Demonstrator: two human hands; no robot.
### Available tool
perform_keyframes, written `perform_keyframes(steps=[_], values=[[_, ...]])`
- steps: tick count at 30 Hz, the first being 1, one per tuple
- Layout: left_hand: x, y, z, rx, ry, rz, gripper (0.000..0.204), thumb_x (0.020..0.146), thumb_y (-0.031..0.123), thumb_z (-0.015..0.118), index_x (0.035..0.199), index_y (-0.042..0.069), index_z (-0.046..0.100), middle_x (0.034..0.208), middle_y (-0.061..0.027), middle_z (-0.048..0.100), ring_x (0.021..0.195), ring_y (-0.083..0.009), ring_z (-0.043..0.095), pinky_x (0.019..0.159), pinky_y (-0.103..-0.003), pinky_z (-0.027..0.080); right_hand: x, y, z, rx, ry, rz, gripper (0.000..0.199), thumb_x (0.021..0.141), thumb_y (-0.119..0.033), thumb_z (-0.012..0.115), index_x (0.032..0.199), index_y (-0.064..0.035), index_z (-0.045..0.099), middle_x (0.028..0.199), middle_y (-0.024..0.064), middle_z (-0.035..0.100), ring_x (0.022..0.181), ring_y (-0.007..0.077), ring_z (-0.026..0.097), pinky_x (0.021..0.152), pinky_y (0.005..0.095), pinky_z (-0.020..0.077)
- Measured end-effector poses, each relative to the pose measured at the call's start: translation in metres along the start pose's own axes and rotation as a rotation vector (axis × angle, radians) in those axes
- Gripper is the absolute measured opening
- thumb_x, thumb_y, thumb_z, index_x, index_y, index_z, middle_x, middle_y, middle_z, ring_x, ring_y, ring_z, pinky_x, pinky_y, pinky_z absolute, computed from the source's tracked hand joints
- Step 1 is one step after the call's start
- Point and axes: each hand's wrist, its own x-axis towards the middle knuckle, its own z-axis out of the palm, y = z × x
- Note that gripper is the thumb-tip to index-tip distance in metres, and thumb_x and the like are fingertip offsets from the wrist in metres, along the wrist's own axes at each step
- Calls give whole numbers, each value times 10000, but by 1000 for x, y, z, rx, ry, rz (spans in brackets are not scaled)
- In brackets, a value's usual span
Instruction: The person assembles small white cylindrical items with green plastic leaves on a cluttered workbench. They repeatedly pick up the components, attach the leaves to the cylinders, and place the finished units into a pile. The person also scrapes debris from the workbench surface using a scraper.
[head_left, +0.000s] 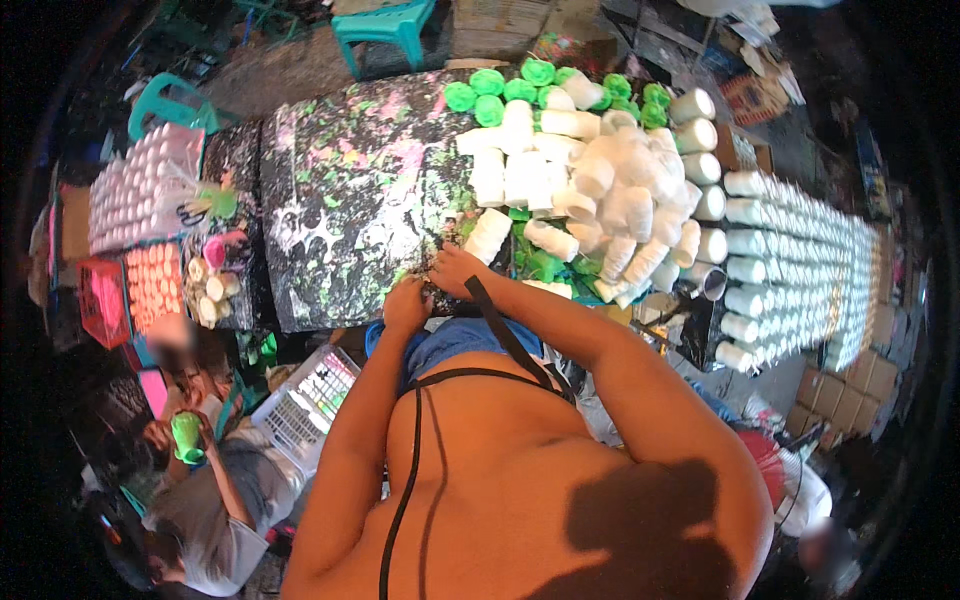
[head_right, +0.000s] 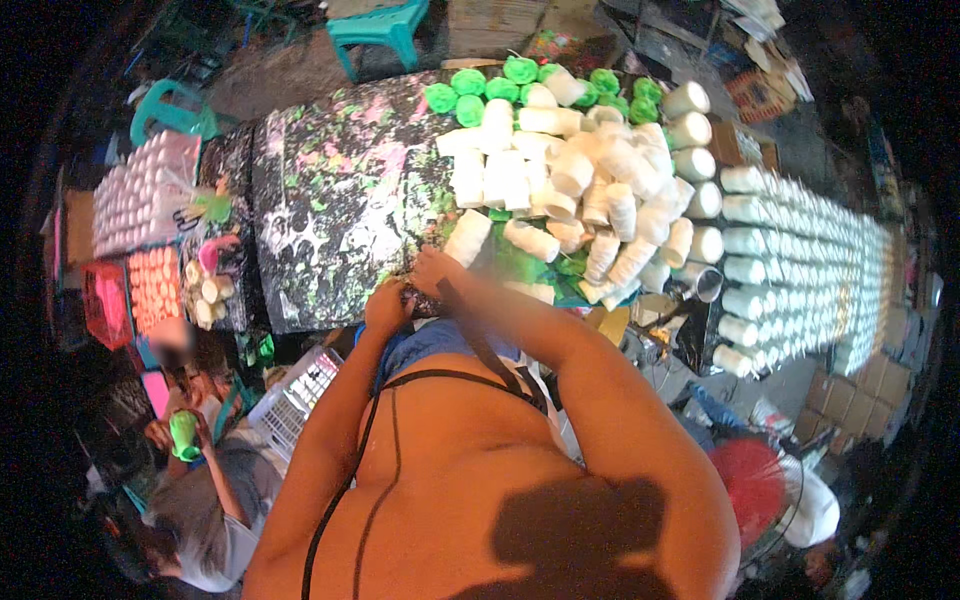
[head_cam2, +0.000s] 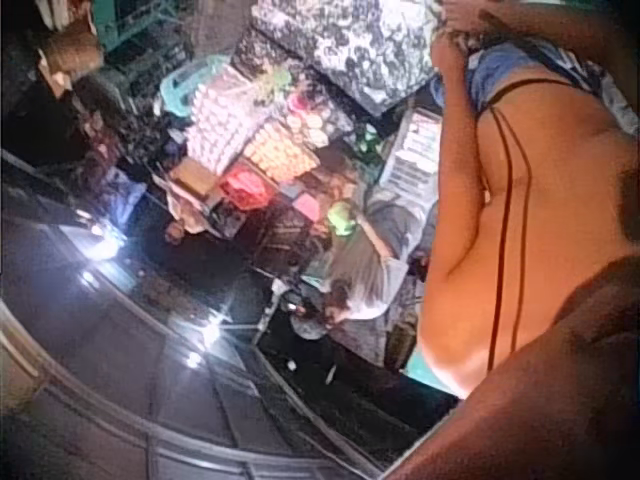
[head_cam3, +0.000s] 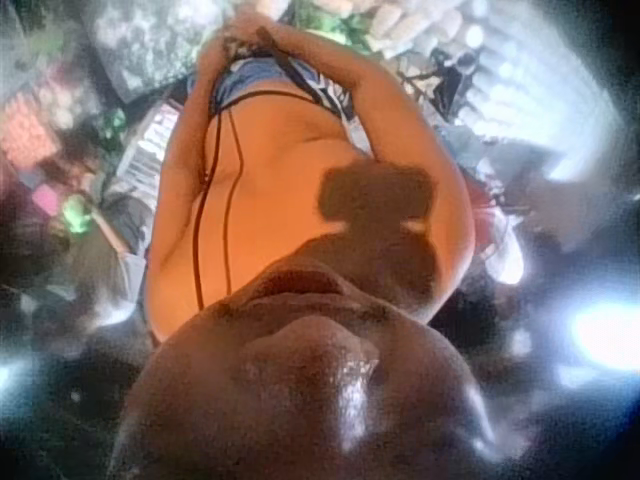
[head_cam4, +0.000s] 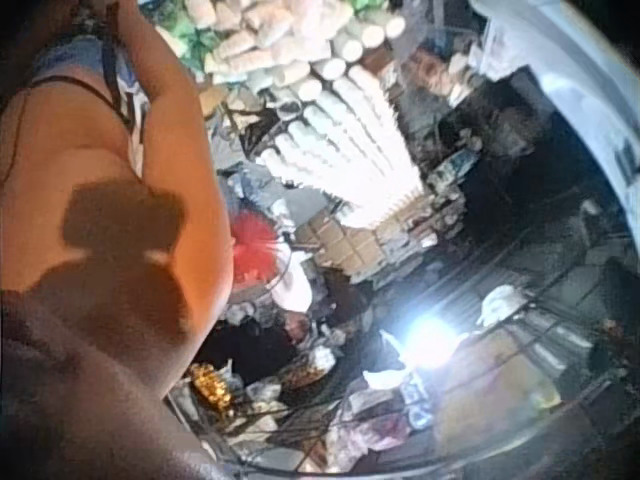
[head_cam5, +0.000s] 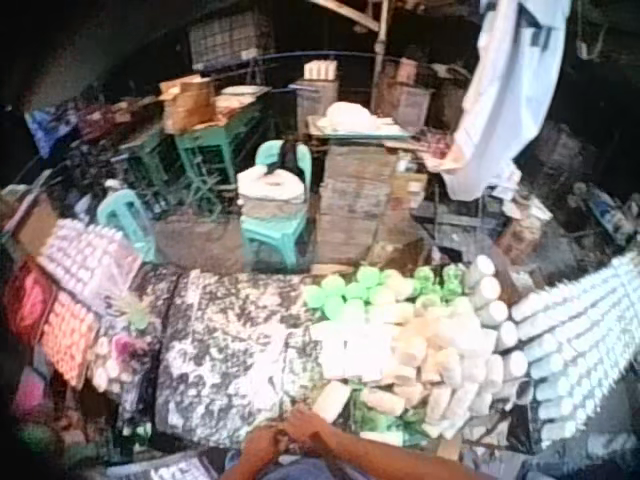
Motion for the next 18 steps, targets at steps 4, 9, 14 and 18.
perform_keyframes(steps=[4, 9, 14, 18], values=[[6, -27, -21, -419, -200, -198, 280, 969, 315, 734, 984, 38, 700, 767, -154, 724, 737, -335, 728, 695, -477, 549, 17, 14, -36, 55, 18, 59, 116, 910, -255, 624, 910, -149, 673, 860, 18, 682, 952, 225, 657, 894, 419, 469], [16, -67, -56, -525, 36, -143, 241, 907, 237, 821, 927, 27, 705, 665, -86, 636, 600, -176, 591, 593, -347, 481, 46, 40, -103, 154, 282, 127, 89, 918, -221, 654, 888, -141, 682, 902, 36, 709, 913, 242, 682, 861, 430, 462], [34, -81, -124, -463, 224, -150, 230, 849, 194, 876, 915, 34, 725, 682, -55, 641, 624, -166, 593, 611, -335, 485, 40, 73, -180, 441, 502, 316, 78, 974, -188, 658, 956, -121, 694, 920, 73, 683, 937, 284, 664, 878, 446, 459], [51, -75, -182, -436, 467, -89, 245, 835, 150, 882, 965, 20, 720, 844, -109, 725, 783, -212, 683, 770, -349, 543, 14, 82, -248, 621, 736, 412, 80, 963, -109, 671, 1009, -47, 689, 903, 129, 711, 835, 358, 698, 736, 456, 538]])
